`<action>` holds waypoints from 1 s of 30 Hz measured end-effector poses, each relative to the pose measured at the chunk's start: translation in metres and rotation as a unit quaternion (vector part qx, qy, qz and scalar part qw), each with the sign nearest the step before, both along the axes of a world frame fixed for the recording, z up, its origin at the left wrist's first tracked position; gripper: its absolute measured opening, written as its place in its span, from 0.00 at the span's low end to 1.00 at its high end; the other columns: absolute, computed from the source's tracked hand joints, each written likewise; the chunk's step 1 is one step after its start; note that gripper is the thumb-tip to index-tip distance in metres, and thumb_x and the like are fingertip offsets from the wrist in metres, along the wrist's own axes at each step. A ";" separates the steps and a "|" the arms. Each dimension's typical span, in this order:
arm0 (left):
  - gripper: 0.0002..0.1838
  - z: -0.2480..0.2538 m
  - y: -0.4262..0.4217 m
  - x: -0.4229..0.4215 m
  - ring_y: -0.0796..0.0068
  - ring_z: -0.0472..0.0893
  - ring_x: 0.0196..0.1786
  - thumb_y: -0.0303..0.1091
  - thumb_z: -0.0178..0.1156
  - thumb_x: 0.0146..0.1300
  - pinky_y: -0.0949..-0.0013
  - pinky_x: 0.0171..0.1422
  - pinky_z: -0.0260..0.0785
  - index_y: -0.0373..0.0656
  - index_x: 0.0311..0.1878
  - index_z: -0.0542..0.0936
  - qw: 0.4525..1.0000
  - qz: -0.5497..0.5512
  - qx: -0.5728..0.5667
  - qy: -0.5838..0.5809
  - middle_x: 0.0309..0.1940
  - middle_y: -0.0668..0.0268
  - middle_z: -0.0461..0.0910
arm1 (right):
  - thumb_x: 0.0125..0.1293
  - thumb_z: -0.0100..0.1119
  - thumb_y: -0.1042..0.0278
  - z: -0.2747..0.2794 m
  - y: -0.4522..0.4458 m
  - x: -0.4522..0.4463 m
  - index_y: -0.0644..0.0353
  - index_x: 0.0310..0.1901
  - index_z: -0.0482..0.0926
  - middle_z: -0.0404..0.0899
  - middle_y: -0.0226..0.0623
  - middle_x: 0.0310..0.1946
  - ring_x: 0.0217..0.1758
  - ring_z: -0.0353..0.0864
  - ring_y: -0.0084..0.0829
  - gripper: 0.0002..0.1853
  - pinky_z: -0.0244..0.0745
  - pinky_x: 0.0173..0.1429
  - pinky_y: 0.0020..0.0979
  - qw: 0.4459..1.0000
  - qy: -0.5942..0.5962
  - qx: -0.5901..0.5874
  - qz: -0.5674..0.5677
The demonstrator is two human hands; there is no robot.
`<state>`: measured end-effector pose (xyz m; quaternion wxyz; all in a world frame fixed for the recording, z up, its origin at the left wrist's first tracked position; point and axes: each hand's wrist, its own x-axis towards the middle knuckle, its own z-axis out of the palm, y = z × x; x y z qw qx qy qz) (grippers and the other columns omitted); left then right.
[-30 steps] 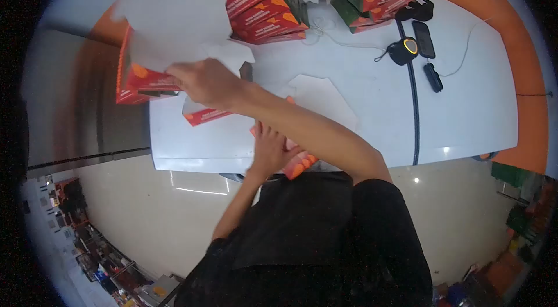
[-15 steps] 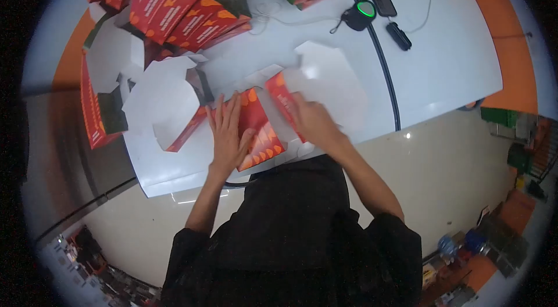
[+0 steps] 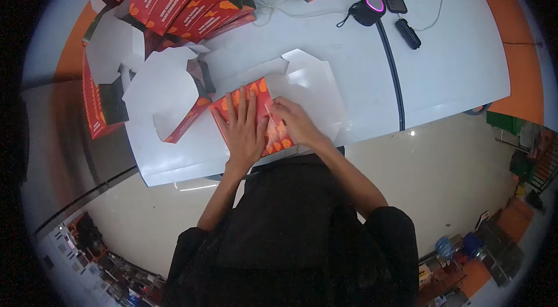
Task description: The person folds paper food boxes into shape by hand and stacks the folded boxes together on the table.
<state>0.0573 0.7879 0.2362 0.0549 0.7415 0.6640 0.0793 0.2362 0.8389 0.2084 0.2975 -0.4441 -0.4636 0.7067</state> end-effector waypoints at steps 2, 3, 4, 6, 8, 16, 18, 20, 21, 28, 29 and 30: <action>0.35 0.001 0.001 0.002 0.40 0.46 0.88 0.51 0.50 0.80 0.22 0.84 0.26 0.44 0.83 0.65 1.000 0.001 0.008 -0.021 0.87 0.56 0.55 | 0.80 0.56 0.62 -0.014 0.018 0.014 0.64 0.54 0.83 0.83 0.43 0.38 0.45 0.83 0.28 0.14 0.80 0.52 0.37 0.999 0.030 0.000 -0.018; 0.35 0.002 0.002 0.002 0.40 0.47 0.88 0.50 0.51 0.79 0.22 0.84 0.24 0.43 0.83 0.65 0.999 0.001 0.012 -0.031 0.86 0.55 0.56 | 0.78 0.58 0.64 -0.016 0.031 0.016 0.64 0.55 0.83 0.83 0.43 0.39 0.47 0.83 0.30 0.13 0.80 0.55 0.36 0.999 0.046 0.000 -0.027; 0.35 0.004 0.003 0.002 0.40 0.48 0.88 0.50 0.52 0.79 0.23 0.84 0.26 0.44 0.83 0.65 0.999 0.003 0.011 -0.036 0.86 0.55 0.57 | 0.75 0.60 0.67 -0.018 0.043 0.017 0.64 0.56 0.82 0.84 0.42 0.42 0.49 0.83 0.32 0.14 0.80 0.56 0.37 0.992 -0.049 0.111 -0.046; 0.35 0.008 0.004 0.001 0.41 0.50 0.87 0.50 0.54 0.78 0.25 0.85 0.28 0.45 0.82 0.66 0.999 0.008 0.007 -0.044 0.85 0.56 0.59 | 0.69 0.65 0.72 -0.012 0.070 0.015 0.64 0.58 0.82 0.85 0.41 0.47 0.53 0.84 0.36 0.17 0.81 0.57 0.38 0.913 -0.231 0.326 -0.079; 0.34 0.008 0.012 -0.002 0.41 0.53 0.86 0.50 0.56 0.77 0.26 0.84 0.36 0.47 0.81 0.69 0.997 0.014 0.005 -0.073 0.84 0.58 0.59 | 0.64 0.68 0.73 -0.042 0.088 0.012 0.62 0.57 0.83 0.86 0.43 0.46 0.53 0.85 0.42 0.19 0.81 0.57 0.41 0.865 -0.280 0.414 0.037; 0.33 -0.006 0.017 -0.007 0.43 0.57 0.85 0.51 0.56 0.77 0.33 0.86 0.38 0.46 0.80 0.70 0.998 -0.009 0.034 -0.051 0.83 0.59 0.63 | 0.63 0.71 0.69 -0.055 0.118 0.005 0.58 0.50 0.84 0.87 0.46 0.44 0.54 0.85 0.50 0.15 0.80 0.57 0.48 0.843 -0.322 0.383 0.199; 0.34 -0.004 0.019 -0.004 0.44 0.57 0.85 0.51 0.56 0.78 0.32 0.86 0.38 0.46 0.81 0.70 0.998 -0.008 0.035 -0.050 0.83 0.59 0.64 | 0.63 0.70 0.69 -0.054 0.125 0.005 0.59 0.49 0.84 0.87 0.47 0.43 0.53 0.85 0.49 0.13 0.80 0.56 0.48 0.837 -0.312 0.386 0.232; 0.33 -0.006 0.019 -0.005 0.44 0.56 0.86 0.51 0.55 0.78 0.32 0.86 0.37 0.47 0.81 0.70 0.998 -0.008 0.036 -0.047 0.83 0.60 0.64 | 0.64 0.69 0.71 -0.057 0.129 -0.001 0.60 0.48 0.84 0.87 0.47 0.44 0.54 0.85 0.49 0.11 0.79 0.57 0.48 0.843 -0.290 0.384 0.241; 0.33 -0.007 0.018 -0.005 0.44 0.56 0.86 0.51 0.55 0.78 0.32 0.86 0.37 0.47 0.81 0.70 0.998 -0.010 0.036 -0.046 0.84 0.60 0.63 | 0.64 0.68 0.72 -0.060 0.130 -0.005 0.60 0.47 0.84 0.87 0.47 0.44 0.54 0.85 0.49 0.10 0.79 0.57 0.47 0.846 -0.280 0.382 0.245; 0.33 -0.003 0.019 -0.006 0.45 0.60 0.84 0.52 0.56 0.77 0.32 0.85 0.41 0.49 0.80 0.72 0.999 -0.003 0.041 -0.034 0.82 0.62 0.67 | 0.60 0.65 0.83 -0.077 0.105 -0.030 0.59 0.56 0.80 0.82 0.45 0.51 0.58 0.82 0.49 0.21 0.78 0.63 0.46 0.941 -0.117 0.306 0.088; 0.33 -0.002 0.019 -0.005 0.45 0.60 0.84 0.52 0.56 0.77 0.32 0.86 0.41 0.49 0.80 0.72 0.998 -0.001 0.040 -0.039 0.82 0.62 0.67 | 0.59 0.65 0.83 -0.069 0.097 -0.028 0.59 0.58 0.80 0.82 0.44 0.52 0.59 0.81 0.48 0.23 0.78 0.64 0.45 0.943 -0.104 0.313 0.044; 0.32 -0.001 0.019 -0.005 0.45 0.60 0.84 0.52 0.56 0.77 0.32 0.86 0.41 0.49 0.79 0.73 0.998 0.001 0.039 -0.045 0.82 0.62 0.67 | 0.58 0.66 0.83 -0.057 0.090 -0.024 0.59 0.60 0.79 0.81 0.43 0.53 0.60 0.81 0.48 0.25 0.78 0.65 0.45 0.943 -0.091 0.319 0.001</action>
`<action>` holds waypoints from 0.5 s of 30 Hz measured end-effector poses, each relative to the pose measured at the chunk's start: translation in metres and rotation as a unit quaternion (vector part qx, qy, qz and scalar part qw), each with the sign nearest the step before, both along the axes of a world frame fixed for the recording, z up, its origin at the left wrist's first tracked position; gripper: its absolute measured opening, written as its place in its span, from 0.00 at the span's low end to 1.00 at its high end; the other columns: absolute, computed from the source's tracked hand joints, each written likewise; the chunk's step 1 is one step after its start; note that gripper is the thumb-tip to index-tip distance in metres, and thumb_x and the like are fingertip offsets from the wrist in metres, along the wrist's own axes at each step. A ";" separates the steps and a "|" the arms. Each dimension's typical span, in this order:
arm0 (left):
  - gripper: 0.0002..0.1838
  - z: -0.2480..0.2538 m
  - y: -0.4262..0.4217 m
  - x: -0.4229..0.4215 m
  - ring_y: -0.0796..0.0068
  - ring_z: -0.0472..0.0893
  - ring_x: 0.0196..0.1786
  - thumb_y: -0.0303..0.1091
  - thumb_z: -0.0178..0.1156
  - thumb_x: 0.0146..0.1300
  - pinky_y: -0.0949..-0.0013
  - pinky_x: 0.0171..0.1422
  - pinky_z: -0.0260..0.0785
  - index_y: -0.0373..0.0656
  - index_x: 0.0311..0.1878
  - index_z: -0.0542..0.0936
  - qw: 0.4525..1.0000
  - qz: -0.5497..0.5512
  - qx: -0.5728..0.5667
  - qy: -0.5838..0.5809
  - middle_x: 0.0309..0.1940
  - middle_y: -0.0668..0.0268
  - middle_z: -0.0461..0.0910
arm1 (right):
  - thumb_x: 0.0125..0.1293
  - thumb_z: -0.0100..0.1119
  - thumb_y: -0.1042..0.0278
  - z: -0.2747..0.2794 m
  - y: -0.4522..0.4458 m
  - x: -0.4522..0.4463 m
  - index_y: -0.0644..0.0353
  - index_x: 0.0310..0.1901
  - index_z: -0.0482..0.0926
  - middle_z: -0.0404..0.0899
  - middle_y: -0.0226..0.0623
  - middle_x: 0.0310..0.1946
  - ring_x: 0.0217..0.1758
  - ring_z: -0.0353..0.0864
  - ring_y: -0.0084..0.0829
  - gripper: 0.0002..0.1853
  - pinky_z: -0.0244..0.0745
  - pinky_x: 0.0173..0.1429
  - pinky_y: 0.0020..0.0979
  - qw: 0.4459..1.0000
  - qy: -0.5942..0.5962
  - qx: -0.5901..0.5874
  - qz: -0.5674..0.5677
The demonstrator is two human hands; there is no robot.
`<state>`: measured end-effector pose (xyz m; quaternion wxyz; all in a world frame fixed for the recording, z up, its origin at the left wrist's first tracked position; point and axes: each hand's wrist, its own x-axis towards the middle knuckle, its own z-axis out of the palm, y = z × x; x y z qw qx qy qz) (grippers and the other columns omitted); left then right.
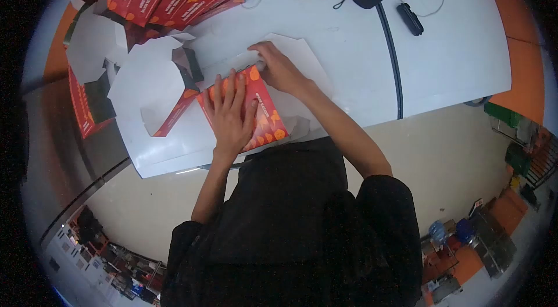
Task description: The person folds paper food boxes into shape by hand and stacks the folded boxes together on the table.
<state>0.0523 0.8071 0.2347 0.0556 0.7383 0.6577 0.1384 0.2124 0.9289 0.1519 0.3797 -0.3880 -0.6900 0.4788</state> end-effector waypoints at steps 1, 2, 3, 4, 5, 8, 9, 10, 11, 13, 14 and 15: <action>0.32 0.000 0.000 0.000 0.45 0.60 0.84 0.52 0.56 0.77 0.33 0.86 0.41 0.49 0.80 0.73 1.000 0.001 -0.001 -0.002 0.82 0.62 0.67 | 0.58 0.66 0.82 0.014 -0.005 0.015 0.58 0.60 0.79 0.80 0.43 0.54 0.61 0.80 0.48 0.26 0.78 0.65 0.44 0.996 -0.077 -0.008 0.042; 0.32 0.000 0.000 0.000 0.45 0.60 0.84 0.52 0.56 0.77 0.33 0.86 0.40 0.48 0.80 0.73 1.000 0.002 -0.002 -0.004 0.82 0.62 0.66 | 0.57 0.67 0.82 0.035 -0.010 0.039 0.58 0.61 0.80 0.80 0.42 0.56 0.61 0.80 0.48 0.27 0.78 0.65 0.44 0.985 -0.152 -0.016 0.084; 0.32 0.000 0.000 0.000 0.44 0.60 0.84 0.52 0.56 0.78 0.33 0.86 0.40 0.48 0.80 0.73 1.000 0.003 -0.003 -0.005 0.82 0.62 0.66 | 0.57 0.68 0.81 0.047 -0.017 0.062 0.57 0.61 0.80 0.80 0.42 0.57 0.62 0.79 0.47 0.28 0.78 0.66 0.44 0.966 -0.226 -0.025 0.125; 0.32 -0.001 0.000 0.000 0.44 0.60 0.84 0.52 0.56 0.78 0.33 0.86 0.40 0.48 0.80 0.72 1.000 0.004 -0.003 -0.006 0.82 0.62 0.66 | 0.56 0.71 0.79 0.050 -0.029 0.083 0.56 0.60 0.80 0.79 0.41 0.55 0.62 0.80 0.46 0.28 0.78 0.66 0.43 0.935 -0.272 -0.080 0.213; 0.33 -0.001 0.000 0.000 0.44 0.60 0.84 0.52 0.56 0.78 0.33 0.86 0.39 0.48 0.80 0.72 1.000 0.003 -0.002 -0.006 0.82 0.62 0.66 | 0.55 0.73 0.78 0.052 -0.043 0.096 0.56 0.59 0.81 0.79 0.41 0.53 0.61 0.80 0.45 0.28 0.78 0.66 0.43 0.892 -0.312 -0.136 0.297; 0.33 -0.002 0.001 0.000 0.44 0.60 0.84 0.52 0.55 0.78 0.34 0.86 0.39 0.47 0.80 0.71 1.000 -0.008 0.001 0.000 0.83 0.62 0.66 | 0.58 0.71 0.75 0.029 -0.101 0.102 0.55 0.53 0.83 0.78 0.39 0.46 0.55 0.82 0.42 0.19 0.81 0.59 0.42 0.923 -0.284 0.068 0.251; 0.33 -0.003 0.000 0.000 0.44 0.60 0.84 0.52 0.55 0.78 0.34 0.87 0.39 0.47 0.80 0.71 1.000 -0.007 0.002 0.002 0.83 0.62 0.66 | 0.59 0.70 0.74 0.021 -0.104 0.102 0.55 0.50 0.84 0.78 0.37 0.44 0.53 0.82 0.41 0.16 0.81 0.57 0.42 0.928 -0.281 0.074 0.232; 0.33 -0.002 0.000 0.000 0.44 0.60 0.83 0.51 0.54 0.78 0.34 0.87 0.38 0.45 0.80 0.71 1.000 -0.012 0.003 0.010 0.82 0.61 0.66 | 0.61 0.70 0.73 0.012 -0.105 0.101 0.55 0.47 0.84 0.77 0.36 0.43 0.51 0.82 0.40 0.12 0.82 0.54 0.42 0.933 -0.277 0.078 0.217; 0.33 -0.002 0.001 0.000 0.45 0.61 0.83 0.51 0.54 0.78 0.34 0.87 0.38 0.45 0.80 0.71 1.000 -0.012 0.004 0.011 0.82 0.61 0.67 | 0.63 0.69 0.71 0.008 -0.104 0.100 0.55 0.45 0.85 0.77 0.35 0.42 0.49 0.83 0.39 0.09 0.82 0.52 0.42 0.937 -0.272 0.084 0.204; 0.33 -0.003 0.000 0.000 0.45 0.61 0.83 0.51 0.54 0.78 0.34 0.86 0.38 0.45 0.80 0.71 1.000 -0.016 0.006 0.017 0.82 0.61 0.67 | 0.62 0.68 0.75 0.005 -0.110 0.103 0.57 0.44 0.85 0.77 0.34 0.42 0.47 0.83 0.37 0.08 0.83 0.49 0.40 0.945 -0.258 0.108 0.171; 0.33 -0.004 -0.001 0.000 0.45 0.61 0.83 0.51 0.54 0.78 0.34 0.86 0.38 0.45 0.80 0.71 1.000 -0.015 0.007 0.021 0.82 0.61 0.67 | 0.62 0.68 0.77 0.004 -0.113 0.103 0.58 0.43 0.86 0.78 0.33 0.42 0.46 0.83 0.36 0.08 0.83 0.48 0.39 0.948 -0.252 0.121 0.152; 0.33 -0.004 -0.001 0.001 0.46 0.62 0.83 0.51 0.54 0.78 0.35 0.86 0.39 0.45 0.80 0.71 1.000 -0.014 0.008 0.025 0.82 0.61 0.67 | 0.61 0.68 0.77 0.001 -0.118 0.100 0.58 0.43 0.86 0.78 0.33 0.42 0.46 0.83 0.36 0.09 0.82 0.48 0.39 0.952 -0.243 0.120 0.146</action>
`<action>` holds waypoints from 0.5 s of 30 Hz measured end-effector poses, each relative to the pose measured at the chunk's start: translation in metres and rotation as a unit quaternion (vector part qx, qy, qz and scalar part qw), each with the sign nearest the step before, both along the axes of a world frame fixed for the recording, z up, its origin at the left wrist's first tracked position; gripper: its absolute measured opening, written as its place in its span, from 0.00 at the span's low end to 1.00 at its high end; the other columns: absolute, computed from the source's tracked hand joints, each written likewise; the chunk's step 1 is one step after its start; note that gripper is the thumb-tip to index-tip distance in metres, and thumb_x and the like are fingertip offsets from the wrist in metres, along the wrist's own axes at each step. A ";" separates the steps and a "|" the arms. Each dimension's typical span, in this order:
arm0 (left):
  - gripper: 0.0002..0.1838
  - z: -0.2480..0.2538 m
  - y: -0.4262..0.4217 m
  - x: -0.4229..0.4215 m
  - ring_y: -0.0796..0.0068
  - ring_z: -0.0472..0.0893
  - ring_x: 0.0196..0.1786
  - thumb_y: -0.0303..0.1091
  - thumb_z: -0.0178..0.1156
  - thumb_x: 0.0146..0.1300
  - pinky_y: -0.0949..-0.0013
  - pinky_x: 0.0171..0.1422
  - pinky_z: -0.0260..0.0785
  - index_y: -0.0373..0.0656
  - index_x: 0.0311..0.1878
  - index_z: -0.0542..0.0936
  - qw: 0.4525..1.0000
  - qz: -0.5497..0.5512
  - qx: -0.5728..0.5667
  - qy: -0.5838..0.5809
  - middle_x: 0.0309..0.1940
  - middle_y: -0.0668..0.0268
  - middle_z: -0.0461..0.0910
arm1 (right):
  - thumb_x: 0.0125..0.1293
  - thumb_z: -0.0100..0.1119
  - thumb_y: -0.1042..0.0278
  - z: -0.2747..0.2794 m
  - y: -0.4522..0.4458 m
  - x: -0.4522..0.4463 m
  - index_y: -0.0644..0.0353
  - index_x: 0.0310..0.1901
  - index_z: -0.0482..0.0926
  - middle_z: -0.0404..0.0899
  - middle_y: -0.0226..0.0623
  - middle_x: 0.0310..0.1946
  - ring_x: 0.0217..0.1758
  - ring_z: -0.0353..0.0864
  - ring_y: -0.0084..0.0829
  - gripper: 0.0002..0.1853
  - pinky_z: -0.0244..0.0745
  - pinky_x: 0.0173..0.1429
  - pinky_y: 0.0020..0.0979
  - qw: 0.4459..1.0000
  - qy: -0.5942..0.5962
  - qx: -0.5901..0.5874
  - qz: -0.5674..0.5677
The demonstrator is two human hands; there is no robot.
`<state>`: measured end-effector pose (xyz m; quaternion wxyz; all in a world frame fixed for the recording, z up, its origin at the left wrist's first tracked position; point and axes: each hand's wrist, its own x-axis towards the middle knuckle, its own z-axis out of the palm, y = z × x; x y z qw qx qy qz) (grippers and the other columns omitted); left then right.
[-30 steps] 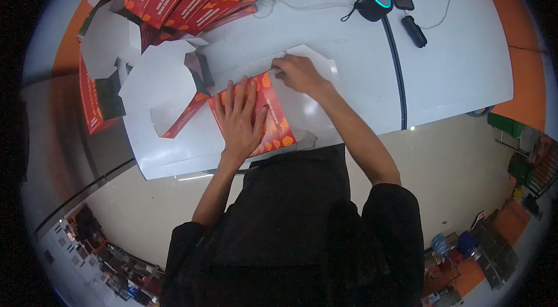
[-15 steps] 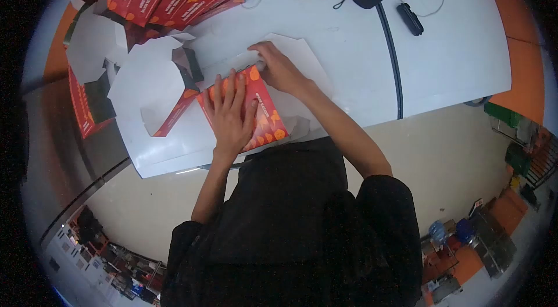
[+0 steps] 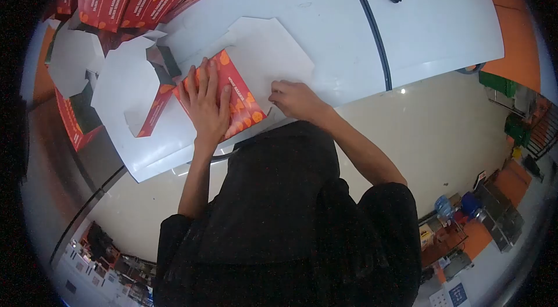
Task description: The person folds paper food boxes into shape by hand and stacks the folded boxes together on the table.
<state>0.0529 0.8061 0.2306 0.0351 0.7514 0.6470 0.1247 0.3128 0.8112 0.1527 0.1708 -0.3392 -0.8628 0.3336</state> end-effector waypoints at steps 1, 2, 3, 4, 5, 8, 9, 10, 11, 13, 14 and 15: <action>0.33 -0.001 0.000 0.001 0.46 0.62 0.82 0.51 0.54 0.78 0.35 0.86 0.39 0.45 0.80 0.71 1.000 0.000 0.002 0.003 0.82 0.61 0.67 | 0.61 0.68 0.78 -0.006 -0.007 -0.007 0.59 0.43 0.85 0.78 0.34 0.42 0.47 0.83 0.37 0.09 0.82 0.49 0.40 1.000 0.010 -0.001 -0.006; 0.33 -0.002 0.001 0.002 0.46 0.62 0.82 0.51 0.54 0.78 0.35 0.86 0.39 0.45 0.80 0.71 1.000 0.000 0.006 0.001 0.82 0.62 0.67 | 0.61 0.68 0.78 -0.011 -0.013 -0.013 0.60 0.43 0.85 0.78 0.34 0.43 0.47 0.83 0.38 0.09 0.82 0.49 0.40 1.000 0.020 -0.002 -0.012; 0.33 -0.003 0.000 0.002 0.46 0.62 0.82 0.51 0.54 0.78 0.35 0.87 0.38 0.45 0.80 0.71 1.000 0.001 0.009 0.000 0.82 0.62 0.67 | 0.62 0.67 0.76 -0.014 -0.020 -0.017 0.60 0.44 0.86 0.78 0.36 0.43 0.48 0.83 0.39 0.09 0.82 0.51 0.41 1.000 0.025 -0.012 -0.010; 0.33 -0.003 0.000 0.001 0.46 0.62 0.82 0.51 0.54 0.78 0.35 0.87 0.38 0.45 0.80 0.71 1.000 0.003 0.013 -0.001 0.82 0.62 0.67 | 0.63 0.66 0.74 -0.018 -0.026 -0.022 0.60 0.44 0.86 0.77 0.37 0.44 0.50 0.82 0.39 0.08 0.82 0.53 0.41 0.999 0.032 -0.022 -0.007; 0.33 -0.003 -0.001 0.002 0.46 0.62 0.82 0.51 0.54 0.78 0.35 0.87 0.38 0.46 0.80 0.71 1.000 0.006 0.013 -0.006 0.82 0.62 0.67 | 0.64 0.65 0.73 -0.017 -0.031 -0.025 0.60 0.45 0.86 0.77 0.38 0.45 0.51 0.82 0.40 0.09 0.82 0.54 0.42 0.999 0.038 -0.032 -0.004; 0.33 -0.001 0.000 0.004 0.46 0.62 0.82 0.51 0.53 0.78 0.35 0.87 0.38 0.46 0.80 0.71 1.000 0.012 0.021 -0.016 0.81 0.61 0.67 | 0.64 0.68 0.72 -0.008 -0.035 -0.024 0.62 0.50 0.86 0.78 0.39 0.47 0.54 0.81 0.44 0.13 0.80 0.60 0.41 0.995 0.064 -0.075 -0.013; 0.33 -0.003 0.000 0.004 0.46 0.62 0.82 0.51 0.53 0.78 0.35 0.86 0.38 0.46 0.81 0.70 1.000 0.012 0.026 -0.013 0.81 0.61 0.68 | 0.64 0.69 0.72 -0.001 -0.037 -0.024 0.62 0.52 0.85 0.78 0.40 0.49 0.55 0.81 0.46 0.14 0.80 0.61 0.42 0.993 0.076 -0.083 -0.027; 0.33 -0.004 0.000 0.004 0.45 0.63 0.82 0.51 0.53 0.78 0.35 0.86 0.39 0.46 0.81 0.70 0.999 0.012 0.031 -0.010 0.80 0.60 0.68 | 0.65 0.71 0.71 0.008 -0.039 -0.023 0.62 0.53 0.85 0.79 0.41 0.50 0.55 0.81 0.47 0.16 0.79 0.62 0.42 0.991 0.088 -0.091 -0.041; 0.34 -0.004 0.000 0.006 0.46 0.64 0.81 0.52 0.52 0.79 0.35 0.86 0.40 0.46 0.81 0.69 0.999 0.025 0.031 -0.015 0.80 0.59 0.69 | 0.65 0.72 0.70 0.013 -0.038 -0.023 0.63 0.54 0.84 0.79 0.42 0.51 0.55 0.81 0.48 0.17 0.79 0.63 0.43 0.989 0.100 -0.098 -0.053; 0.34 -0.001 -0.003 0.009 0.47 0.65 0.80 0.52 0.52 0.79 0.34 0.85 0.41 0.47 0.82 0.67 0.998 0.055 0.031 -0.023 0.78 0.56 0.69 | 0.67 0.71 0.73 0.013 -0.029 -0.014 0.63 0.60 0.81 0.80 0.41 0.56 0.60 0.81 0.43 0.20 0.78 0.64 0.40 0.975 0.109 -0.166 -0.095; 0.35 0.005 -0.005 0.006 0.46 0.65 0.79 0.52 0.53 0.79 0.36 0.84 0.45 0.46 0.83 0.66 0.996 0.082 -0.014 -0.024 0.77 0.54 0.69 | 0.67 0.70 0.75 0.013 -0.022 -0.008 0.64 0.62 0.80 0.80 0.40 0.58 0.62 0.81 0.40 0.22 0.77 0.65 0.39 0.966 0.113 -0.200 -0.114; 0.36 0.015 -0.009 0.002 0.46 0.66 0.79 0.52 0.54 0.79 0.38 0.83 0.48 0.45 0.83 0.66 0.992 0.109 -0.060 -0.026 0.76 0.52 0.69 | 0.68 0.70 0.72 0.015 -0.014 -0.003 0.63 0.65 0.78 0.79 0.41 0.62 0.66 0.78 0.39 0.25 0.75 0.68 0.39 0.954 0.151 -0.214 -0.148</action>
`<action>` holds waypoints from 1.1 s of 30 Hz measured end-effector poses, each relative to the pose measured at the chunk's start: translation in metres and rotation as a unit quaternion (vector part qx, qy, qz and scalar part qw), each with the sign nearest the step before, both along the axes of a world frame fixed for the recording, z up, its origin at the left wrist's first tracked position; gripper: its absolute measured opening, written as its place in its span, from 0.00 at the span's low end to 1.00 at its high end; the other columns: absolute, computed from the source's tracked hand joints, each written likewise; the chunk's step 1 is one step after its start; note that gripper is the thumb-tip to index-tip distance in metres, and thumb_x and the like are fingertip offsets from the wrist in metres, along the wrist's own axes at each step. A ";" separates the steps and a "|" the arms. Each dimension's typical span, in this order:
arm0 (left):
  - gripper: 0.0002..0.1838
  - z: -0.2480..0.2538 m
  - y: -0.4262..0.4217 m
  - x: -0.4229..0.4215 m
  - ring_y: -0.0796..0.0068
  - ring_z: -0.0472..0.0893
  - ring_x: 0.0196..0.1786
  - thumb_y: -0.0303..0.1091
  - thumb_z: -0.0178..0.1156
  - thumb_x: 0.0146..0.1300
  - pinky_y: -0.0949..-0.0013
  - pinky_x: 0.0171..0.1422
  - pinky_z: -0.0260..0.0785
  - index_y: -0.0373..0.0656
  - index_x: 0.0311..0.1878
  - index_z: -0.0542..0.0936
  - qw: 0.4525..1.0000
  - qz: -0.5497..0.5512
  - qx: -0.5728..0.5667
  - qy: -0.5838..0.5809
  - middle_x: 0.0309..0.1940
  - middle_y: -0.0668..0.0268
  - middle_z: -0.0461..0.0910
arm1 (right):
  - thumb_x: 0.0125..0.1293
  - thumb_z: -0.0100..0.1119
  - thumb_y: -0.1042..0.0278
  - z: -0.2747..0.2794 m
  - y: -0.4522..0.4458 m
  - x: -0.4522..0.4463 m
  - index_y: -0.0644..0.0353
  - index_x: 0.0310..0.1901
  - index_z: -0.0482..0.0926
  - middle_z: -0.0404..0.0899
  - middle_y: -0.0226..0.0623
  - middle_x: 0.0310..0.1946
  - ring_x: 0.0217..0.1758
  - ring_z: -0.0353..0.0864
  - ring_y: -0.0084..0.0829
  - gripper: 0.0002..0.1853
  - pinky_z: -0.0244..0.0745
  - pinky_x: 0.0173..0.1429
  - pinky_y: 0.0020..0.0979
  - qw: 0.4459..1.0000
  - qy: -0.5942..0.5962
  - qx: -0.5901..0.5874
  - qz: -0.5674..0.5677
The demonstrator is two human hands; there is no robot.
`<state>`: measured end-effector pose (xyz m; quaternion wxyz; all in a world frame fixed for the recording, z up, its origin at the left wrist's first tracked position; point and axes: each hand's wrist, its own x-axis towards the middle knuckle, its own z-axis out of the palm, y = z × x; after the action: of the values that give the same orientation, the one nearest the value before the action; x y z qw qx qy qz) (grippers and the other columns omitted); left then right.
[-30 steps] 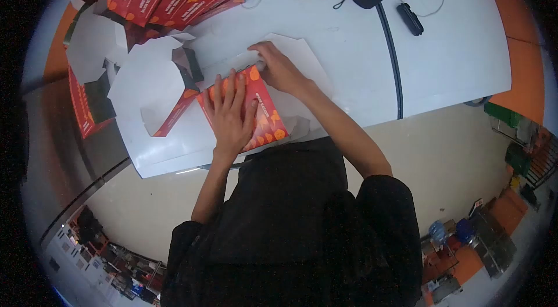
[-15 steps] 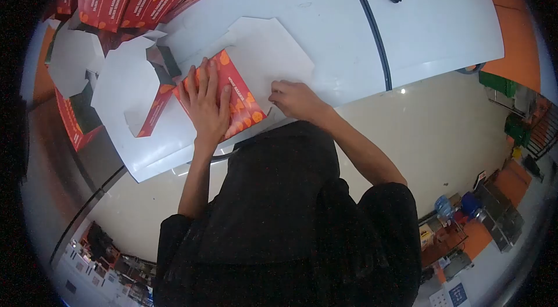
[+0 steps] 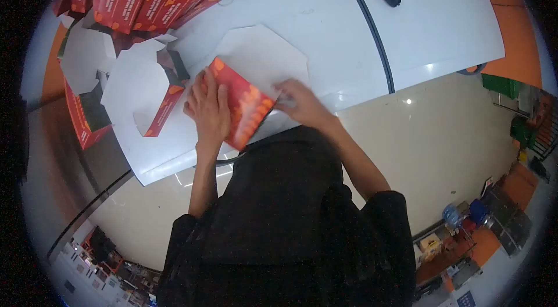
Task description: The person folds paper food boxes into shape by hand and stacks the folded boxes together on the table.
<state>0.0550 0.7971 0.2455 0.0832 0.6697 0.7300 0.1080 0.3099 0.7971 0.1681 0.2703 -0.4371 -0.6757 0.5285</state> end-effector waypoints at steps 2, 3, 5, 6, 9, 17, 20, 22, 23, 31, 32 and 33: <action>0.37 0.019 -0.004 -0.010 0.46 0.67 0.78 0.52 0.56 0.78 0.42 0.81 0.55 0.43 0.83 0.65 0.988 0.052 -0.110 -0.090 0.76 0.49 0.68 | 0.69 0.70 0.66 0.005 0.014 0.012 0.63 0.72 0.74 0.76 0.42 0.69 0.74 0.73 0.38 0.31 0.70 0.75 0.40 0.994 0.066 -0.032 -0.080; 0.37 0.029 -0.004 -0.021 0.46 0.67 0.77 0.51 0.58 0.78 0.44 0.79 0.59 0.42 0.82 0.65 0.966 0.076 -0.173 -0.175 0.76 0.49 0.67 | 0.70 0.70 0.65 0.003 0.017 0.015 0.62 0.74 0.71 0.73 0.42 0.73 0.77 0.70 0.38 0.33 0.66 0.78 0.41 0.989 0.115 -0.057 -0.073; 0.38 0.029 -0.003 -0.036 0.45 0.70 0.75 0.49 0.62 0.76 0.48 0.77 0.64 0.40 0.82 0.65 0.943 0.059 -0.179 -0.273 0.75 0.48 0.67 | 0.73 0.68 0.62 0.001 0.022 0.018 0.61 0.79 0.65 0.66 0.43 0.79 0.83 0.62 0.37 0.37 0.59 0.83 0.42 0.970 0.209 -0.107 -0.058; 0.38 0.017 -0.004 -0.043 0.44 0.72 0.74 0.48 0.64 0.76 0.50 0.75 0.66 0.39 0.81 0.65 0.949 0.020 -0.123 -0.288 0.73 0.49 0.69 | 0.74 0.67 0.61 0.004 0.023 0.013 0.61 0.80 0.63 0.64 0.44 0.80 0.83 0.61 0.39 0.38 0.57 0.84 0.43 0.974 0.195 -0.096 -0.063; 0.34 -0.044 -0.004 -0.062 0.50 0.79 0.68 0.45 0.66 0.74 0.53 0.74 0.68 0.37 0.76 0.70 0.930 -0.098 0.032 -0.352 0.60 0.50 0.79 | 0.76 0.65 0.58 0.007 0.017 -0.006 0.61 0.84 0.55 0.57 0.46 0.83 0.85 0.56 0.43 0.42 0.51 0.87 0.44 0.979 0.171 -0.086 -0.071; 0.23 -0.112 -0.011 -0.060 0.68 0.79 0.46 0.46 0.50 0.79 0.62 0.54 0.71 0.31 0.52 0.78 0.856 -0.063 0.095 -0.504 0.43 0.56 0.82 | 0.76 0.63 0.55 0.004 0.015 -0.016 0.58 0.87 0.48 0.48 0.51 0.86 0.89 0.50 0.47 0.47 0.50 0.87 0.47 0.967 0.200 -0.133 -0.079; 0.21 -0.108 -0.011 -0.057 0.70 0.79 0.43 0.46 0.51 0.80 0.65 0.51 0.71 0.32 0.49 0.79 0.857 -0.059 0.113 -0.499 0.41 0.58 0.82 | 0.75 0.63 0.54 0.009 0.017 -0.016 0.61 0.86 0.47 0.48 0.51 0.86 0.88 0.50 0.48 0.48 0.48 0.87 0.48 0.969 0.189 -0.137 -0.074; 0.20 -0.105 -0.012 -0.056 0.71 0.79 0.43 0.44 0.51 0.80 0.65 0.51 0.71 0.33 0.50 0.79 0.860 -0.050 0.110 -0.497 0.40 0.58 0.82 | 0.74 0.64 0.53 0.014 0.018 -0.014 0.63 0.86 0.48 0.49 0.51 0.86 0.88 0.51 0.48 0.49 0.48 0.87 0.48 0.976 0.158 -0.131 -0.077; 0.19 -0.105 -0.013 -0.056 0.71 0.79 0.43 0.43 0.52 0.80 0.65 0.51 0.71 0.33 0.50 0.80 0.861 -0.043 0.107 -0.495 0.40 0.58 0.82 | 0.74 0.65 0.53 0.019 0.023 -0.014 0.63 0.85 0.48 0.50 0.51 0.86 0.87 0.52 0.48 0.49 0.48 0.87 0.48 0.978 0.143 -0.127 -0.077; 0.22 -0.099 -0.011 -0.051 0.56 0.80 0.63 0.43 0.58 0.77 0.57 0.69 0.71 0.35 0.63 0.77 0.845 -0.063 0.157 -0.507 0.56 0.51 0.81 | 0.65 0.72 0.69 0.136 0.093 -0.113 0.66 0.75 0.67 0.68 0.53 0.75 0.79 0.67 0.52 0.38 0.59 0.83 0.49 0.970 0.083 0.213 0.083; 0.27 -0.101 -0.014 -0.047 0.53 0.74 0.68 0.44 0.61 0.76 0.56 0.73 0.67 0.34 0.68 0.72 0.841 -0.025 0.169 -0.514 0.62 0.49 0.76 | 0.65 0.71 0.70 0.150 0.099 -0.136 0.65 0.74 0.69 0.70 0.53 0.73 0.77 0.69 0.51 0.37 0.61 0.82 0.49 0.965 0.079 0.213 0.131; 0.33 -0.105 -0.022 -0.040 0.51 0.69 0.74 0.45 0.64 0.74 0.54 0.77 0.63 0.33 0.73 0.67 0.835 0.012 0.184 -0.519 0.67 0.47 0.72 | 0.66 0.70 0.70 0.157 0.105 -0.160 0.65 0.73 0.70 0.72 0.53 0.71 0.76 0.71 0.50 0.35 0.62 0.82 0.50 0.957 0.076 0.215 0.179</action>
<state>0.0145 0.7752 0.1407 0.3235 0.5098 0.5542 0.5730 0.1501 0.9018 0.3256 0.3096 -0.1992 -0.8180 0.4419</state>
